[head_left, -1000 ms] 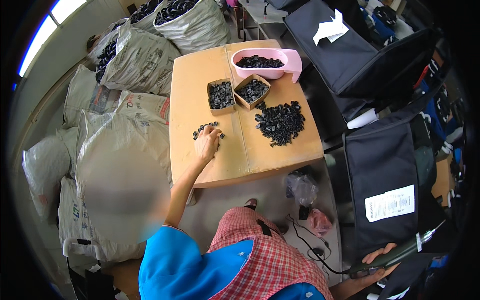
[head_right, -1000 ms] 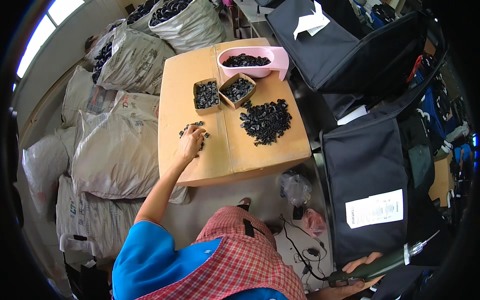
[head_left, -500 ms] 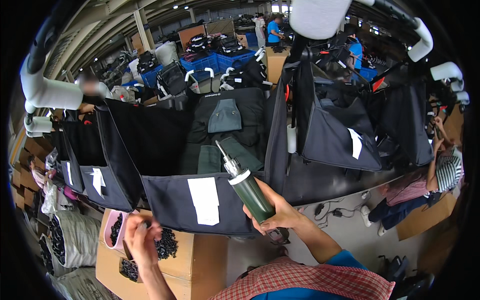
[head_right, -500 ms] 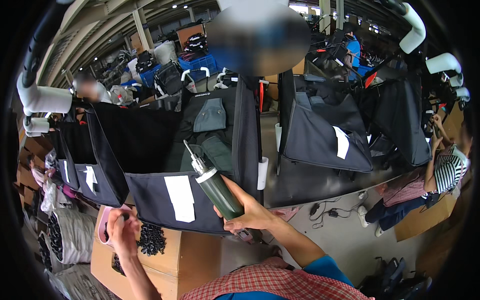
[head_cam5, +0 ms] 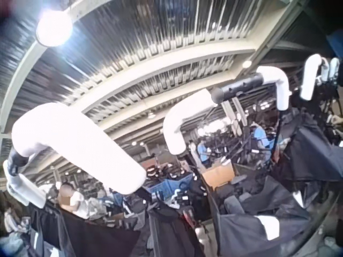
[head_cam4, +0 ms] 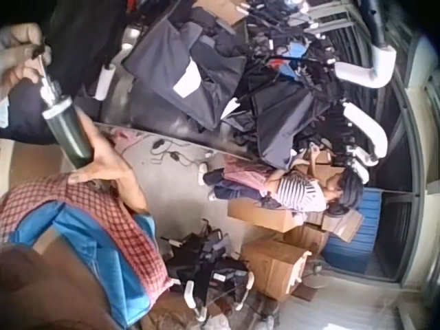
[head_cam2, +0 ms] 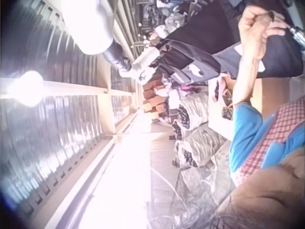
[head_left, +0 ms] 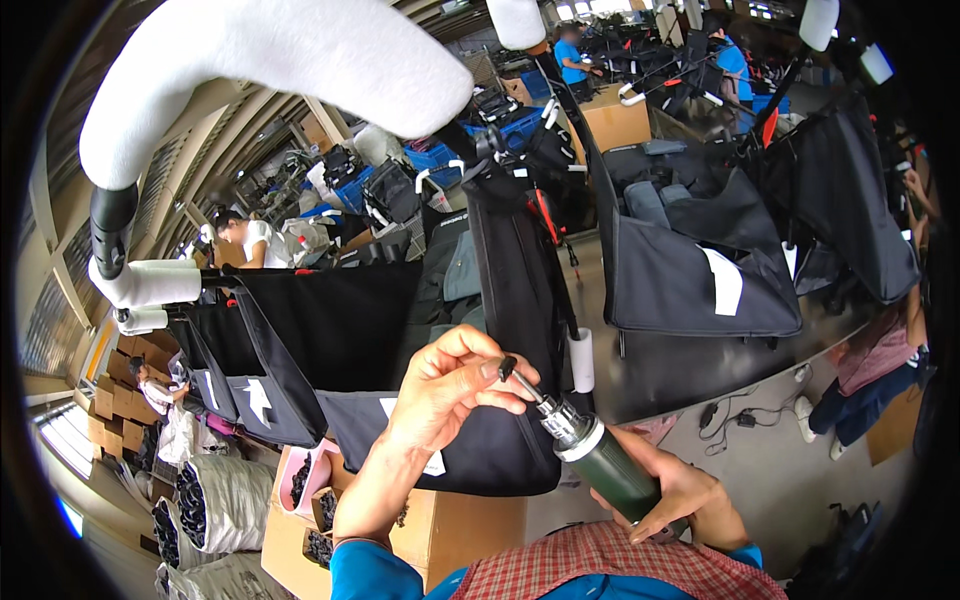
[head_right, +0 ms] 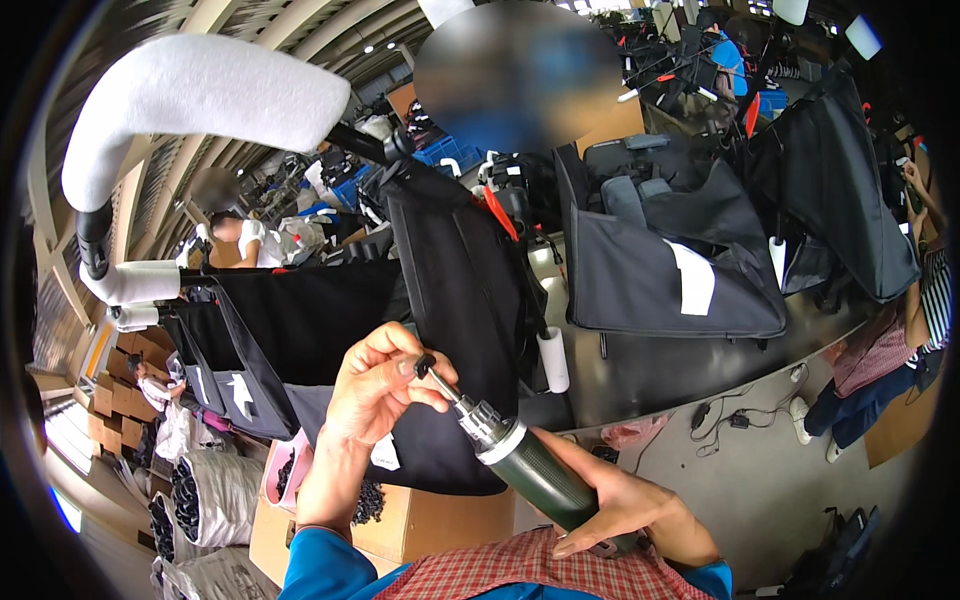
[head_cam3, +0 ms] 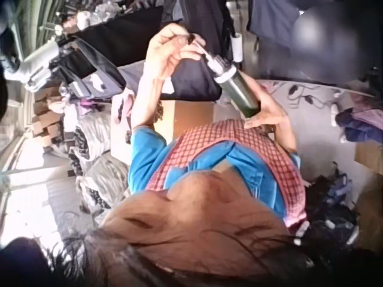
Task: The person uses a handheld power tool to attach black plastic clips to the top edge of black fabric bags. They repeatedly pick clips from a cardboard box, position them on the bag, and drive them into place with the tool, then move the bag aside to work on the next one.
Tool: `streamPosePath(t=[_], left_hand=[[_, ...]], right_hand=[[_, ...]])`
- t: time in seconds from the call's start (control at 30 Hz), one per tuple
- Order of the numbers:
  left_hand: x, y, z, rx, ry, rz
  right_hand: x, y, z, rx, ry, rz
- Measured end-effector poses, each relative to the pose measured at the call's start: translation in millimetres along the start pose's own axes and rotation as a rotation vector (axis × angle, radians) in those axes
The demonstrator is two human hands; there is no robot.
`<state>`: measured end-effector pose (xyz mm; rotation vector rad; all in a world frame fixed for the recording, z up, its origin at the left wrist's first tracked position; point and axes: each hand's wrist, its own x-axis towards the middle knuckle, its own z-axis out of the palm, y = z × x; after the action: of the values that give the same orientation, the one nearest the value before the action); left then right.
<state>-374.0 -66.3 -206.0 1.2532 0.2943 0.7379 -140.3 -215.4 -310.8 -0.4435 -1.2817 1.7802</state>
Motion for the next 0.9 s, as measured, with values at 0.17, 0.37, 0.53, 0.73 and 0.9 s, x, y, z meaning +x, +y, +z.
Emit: streamPosePath(t=[0.17,0.37,0.53,0.73,0.9], left_hand=[[3,10,6,0.042,0.037,-0.027],[5,37,11,0.341,-0.028,-0.082],[18,55,25,0.475,-0.167,-0.214],[24,7,58,0.185,-0.031,0.138],[49,-41,50,0.211,0.259,0.298]], right_hand=[[0,-5,-10,-0.072,-0.041,-0.005],[2,-20,-13,-0.44,-0.001,-0.025],[-1,-23,-8,-0.598,0.089,0.007],[5,-1,-28,-0.23,0.118,-0.344],[62,-34,-49,-0.279,0.385,-0.598]])
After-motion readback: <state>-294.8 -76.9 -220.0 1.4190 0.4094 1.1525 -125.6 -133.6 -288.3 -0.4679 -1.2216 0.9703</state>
